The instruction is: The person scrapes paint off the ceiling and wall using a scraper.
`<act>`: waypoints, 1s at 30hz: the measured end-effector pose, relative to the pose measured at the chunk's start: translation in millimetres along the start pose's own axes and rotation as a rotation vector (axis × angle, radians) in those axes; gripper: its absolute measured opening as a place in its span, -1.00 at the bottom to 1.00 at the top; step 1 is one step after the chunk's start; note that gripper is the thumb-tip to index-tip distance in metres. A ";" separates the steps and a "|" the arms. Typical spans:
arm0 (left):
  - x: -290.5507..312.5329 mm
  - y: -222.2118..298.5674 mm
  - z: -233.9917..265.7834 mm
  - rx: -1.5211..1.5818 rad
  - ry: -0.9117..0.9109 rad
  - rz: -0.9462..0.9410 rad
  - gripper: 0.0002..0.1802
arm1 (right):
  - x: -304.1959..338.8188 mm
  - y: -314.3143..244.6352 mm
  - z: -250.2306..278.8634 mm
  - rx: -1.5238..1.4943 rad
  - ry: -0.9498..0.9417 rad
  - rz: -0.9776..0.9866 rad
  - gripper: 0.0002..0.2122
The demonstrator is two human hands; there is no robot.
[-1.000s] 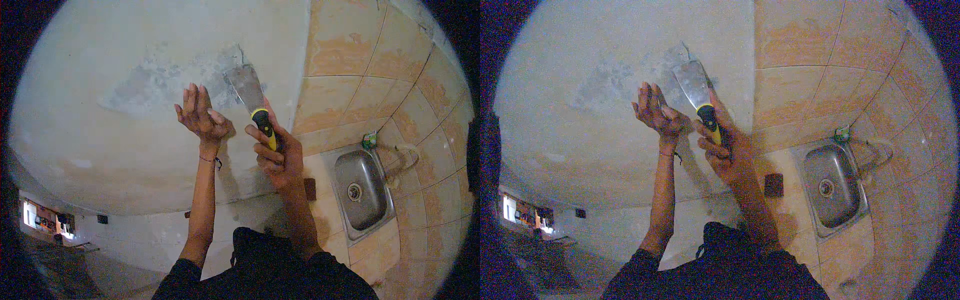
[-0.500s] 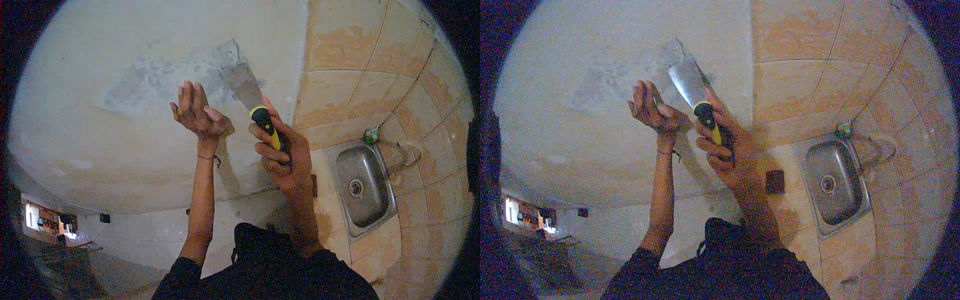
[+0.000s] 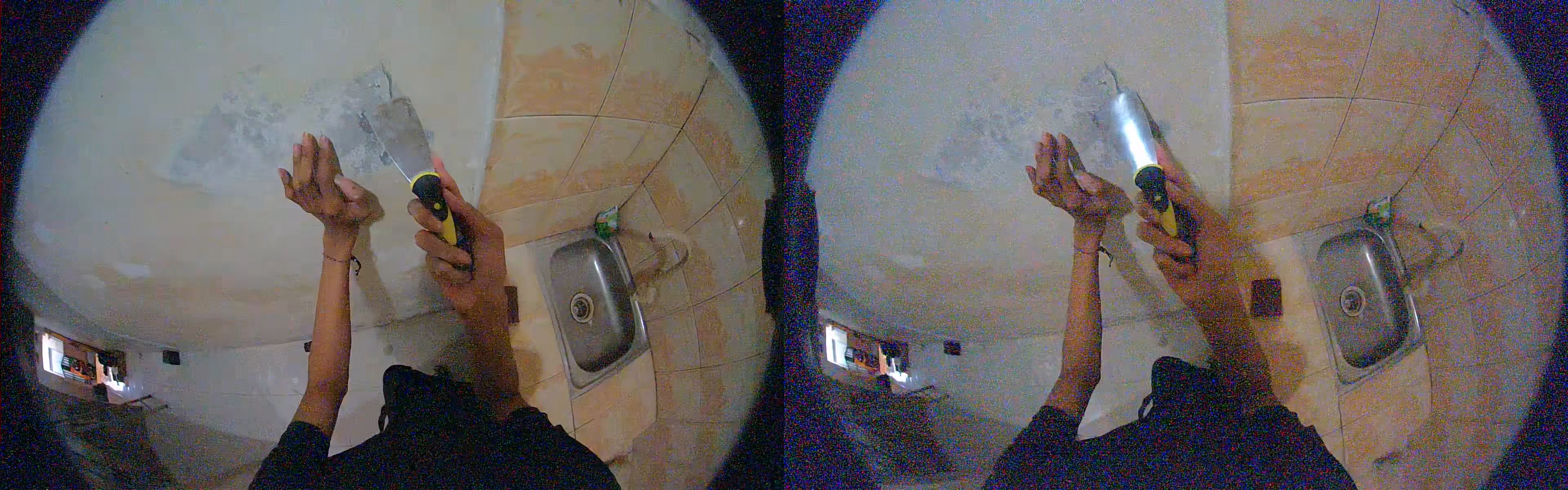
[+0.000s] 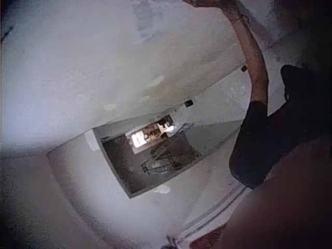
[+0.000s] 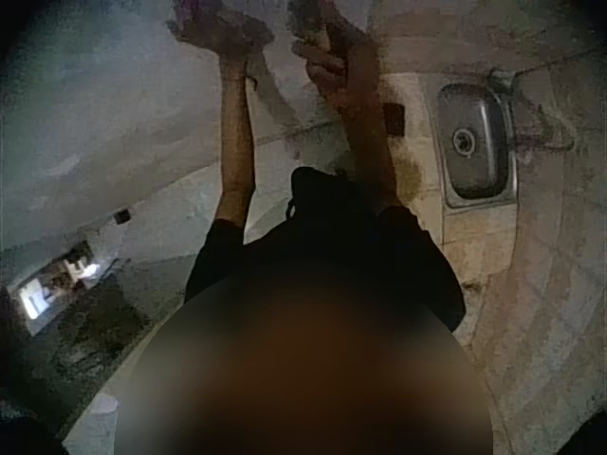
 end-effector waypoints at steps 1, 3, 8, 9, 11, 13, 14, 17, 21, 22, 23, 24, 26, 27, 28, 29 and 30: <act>0.3 0.2 -1.0 -0.006 -0.003 -0.004 -0.47 | 0.8 -1.5 -0.3 0.005 0.025 0.013 -0.59; -1.1 1.4 -3.1 -0.014 0.001 -0.001 -0.47 | 0.9 -3.4 2.0 0.010 0.051 0.027 -0.59; 0.8 -2.3 -1.8 -0.015 -0.001 -0.021 -0.45 | -0.9 -1.8 -6.8 0.070 -0.046 -0.024 -0.50; -1.0 0.5 -0.4 -0.004 0.003 -0.023 -0.45 | 0.3 -2.3 -7.0 0.074 -0.044 -0.021 -0.50; -0.8 4.1 2.0 0.011 0.007 -0.022 -0.44 | 1.4 -3.4 -3.4 0.097 -0.016 -0.003 -0.49; 0.2 1.1 -1.7 0.009 -0.008 0.011 -0.43 | 0.4 -5.1 -2.7 0.085 -0.033 -0.005 -0.49; 0.0 0.8 -3.0 0.013 -0.007 0.011 -0.43 | 0.0 -5.4 -3.1 0.073 -0.050 -0.011 -0.49; 0.6 2.4 -1.4 0.004 -0.009 -0.018 -0.42 | -0.4 -4.7 -5.9 -0.027 -0.130 -0.046 -0.54; -0.4 0.7 -1.5 -0.002 0.002 -0.021 -0.43 | 0.3 -5.0 -1.8 0.034 -0.038 -0.008 -0.53; -0.2 -0.9 -2.2 -0.012 -0.006 -0.010 -0.45 | 0.5 -4.6 -4.4 0.023 -0.057 -0.019 -0.53; -0.7 -1.8 -2.1 -0.011 -0.001 -0.010 -0.45 | 0.7 -4.0 -7.1 0.013 -0.076 -0.030 -0.53; -2.4 1.2 -1.7 0.007 -0.006 -0.026 -0.46 | 1.1 -3.4 -6.9 0.015 -0.074 -0.031 -0.53; -2.4 6.3 -0.3 0.027 -0.009 -0.041 -0.47 | 2.1 -3.2 -5.5 -0.010 -0.067 -0.023 -0.53; -1.9 5.2 0.5 0.013 -0.013 -0.030 -0.48 | 0.7 -2.7 -4.8 -0.007 -0.070 -0.024 -0.53; -1.4 3.4 0.6 0.000 -0.016 -0.019 -0.49 | -0.4 -1.9 -4.1 -0.018 -0.081 -0.038 -0.53; -1.0 1.1 1.0 -0.001 -0.012 -0.019 -0.49 | -1.5 -1.1 -4.6 -0.030 -0.092 -0.052 -0.53; -0.8 0.4 0.9 -0.005 -0.021 -0.016 -0.49 | -0.6 -2.3 -5.9 -0.026 -0.094 -0.054 -0.53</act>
Point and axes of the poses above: each hand's wrist, its own x-axis away from the middle knuckle, its own z-axis out of the back of the hand, y = z × x, the point moved 10 cm from there along -x, towards the middle knuckle, and after that the axes turned 12 degrees about y, right-handed, at the moved point
